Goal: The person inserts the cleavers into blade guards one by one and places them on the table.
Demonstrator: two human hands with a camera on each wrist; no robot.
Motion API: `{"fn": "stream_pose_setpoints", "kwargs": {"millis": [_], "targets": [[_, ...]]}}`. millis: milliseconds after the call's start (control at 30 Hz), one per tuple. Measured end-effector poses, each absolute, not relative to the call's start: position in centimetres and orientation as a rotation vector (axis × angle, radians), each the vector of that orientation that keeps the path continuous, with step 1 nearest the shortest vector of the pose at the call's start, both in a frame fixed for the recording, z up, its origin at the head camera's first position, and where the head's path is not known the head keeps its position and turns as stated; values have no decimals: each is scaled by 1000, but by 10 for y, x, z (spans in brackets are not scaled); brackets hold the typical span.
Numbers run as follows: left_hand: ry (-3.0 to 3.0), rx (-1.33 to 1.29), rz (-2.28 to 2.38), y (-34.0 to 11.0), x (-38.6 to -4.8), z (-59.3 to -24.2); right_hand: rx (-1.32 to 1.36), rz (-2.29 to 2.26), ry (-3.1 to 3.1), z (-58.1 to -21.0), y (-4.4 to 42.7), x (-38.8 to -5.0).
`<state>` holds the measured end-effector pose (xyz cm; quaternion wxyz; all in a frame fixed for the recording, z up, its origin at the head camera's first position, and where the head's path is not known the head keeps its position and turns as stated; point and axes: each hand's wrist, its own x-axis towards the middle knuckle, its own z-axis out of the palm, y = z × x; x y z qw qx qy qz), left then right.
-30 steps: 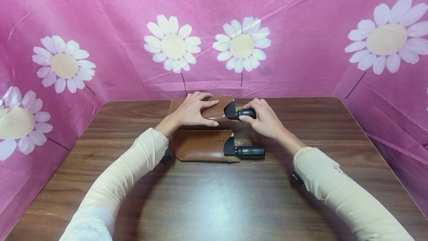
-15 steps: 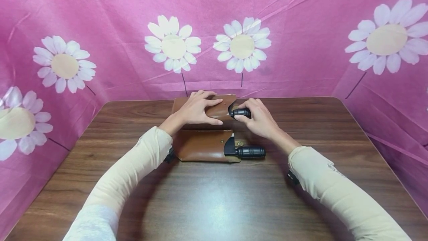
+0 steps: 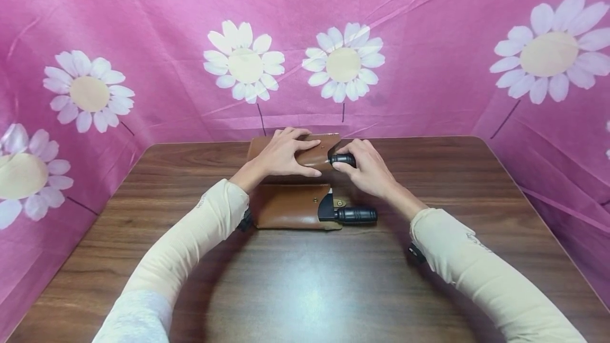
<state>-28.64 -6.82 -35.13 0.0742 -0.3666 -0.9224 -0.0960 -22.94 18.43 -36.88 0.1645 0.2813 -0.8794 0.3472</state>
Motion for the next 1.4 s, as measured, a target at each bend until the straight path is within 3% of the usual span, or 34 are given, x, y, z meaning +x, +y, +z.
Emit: {"fn": "stream_pose_setpoints", "kwargs": {"millis": [1400], "targets": [[-2929,-1094,-137,-80,-291,-367,648,1145,-2665,-371,172,-244]]}}
